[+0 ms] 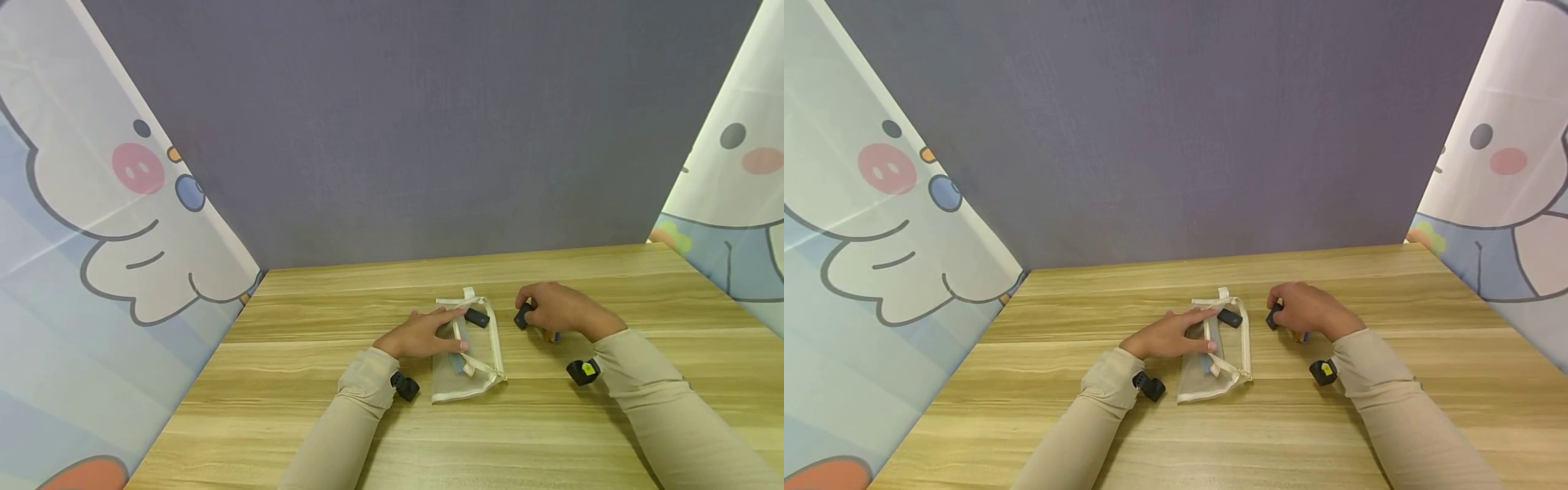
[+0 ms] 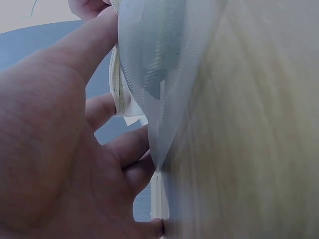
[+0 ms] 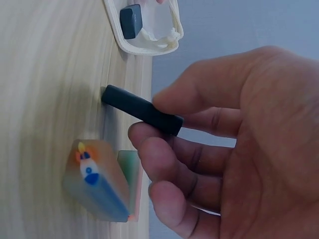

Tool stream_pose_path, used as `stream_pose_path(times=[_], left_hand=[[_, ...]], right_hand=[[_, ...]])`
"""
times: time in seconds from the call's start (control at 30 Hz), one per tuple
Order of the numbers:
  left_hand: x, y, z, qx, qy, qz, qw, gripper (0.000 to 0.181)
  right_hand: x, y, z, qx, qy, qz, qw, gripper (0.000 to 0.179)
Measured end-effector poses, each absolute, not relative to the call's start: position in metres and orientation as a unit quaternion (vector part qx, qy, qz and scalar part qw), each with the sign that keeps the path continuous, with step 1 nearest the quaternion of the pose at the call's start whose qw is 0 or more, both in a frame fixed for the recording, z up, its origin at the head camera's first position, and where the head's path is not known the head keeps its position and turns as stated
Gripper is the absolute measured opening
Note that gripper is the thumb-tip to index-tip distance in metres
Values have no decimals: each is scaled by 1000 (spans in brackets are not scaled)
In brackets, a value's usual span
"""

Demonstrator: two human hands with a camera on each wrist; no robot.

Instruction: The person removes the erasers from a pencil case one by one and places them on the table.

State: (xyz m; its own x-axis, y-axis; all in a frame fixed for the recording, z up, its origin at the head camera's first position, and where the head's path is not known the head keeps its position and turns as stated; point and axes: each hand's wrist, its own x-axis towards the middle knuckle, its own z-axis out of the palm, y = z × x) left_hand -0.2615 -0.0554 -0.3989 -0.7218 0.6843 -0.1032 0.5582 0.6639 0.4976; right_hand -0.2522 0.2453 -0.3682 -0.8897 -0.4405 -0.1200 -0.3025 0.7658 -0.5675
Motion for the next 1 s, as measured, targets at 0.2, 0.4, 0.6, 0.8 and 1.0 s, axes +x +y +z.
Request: stream_pose_path(times=[0.2, 0.4, 0.6, 0.8, 1.0], left_hand=[[-262, -56, -400, 342, 903, 220, 140, 76], [-262, -56, -400, 340, 903, 220, 142, 76], [-263, -56, -402, 342, 902, 222, 142, 76], [-264, -56, -402, 343, 902, 222, 141, 76], [-263, -56, -401, 341, 902, 221, 143, 76]], right_hand=[[-252, 246, -368, -200, 934, -273, 114, 24], [-252, 247, -367, -191, 942, -260, 91, 21], [-252, 249, -369, -180, 946, -255, 90, 19], [-253, 252, -372, -171, 949, -250, 88, 21], [-256, 254, -372, -153, 957, -233, 80, 20]])
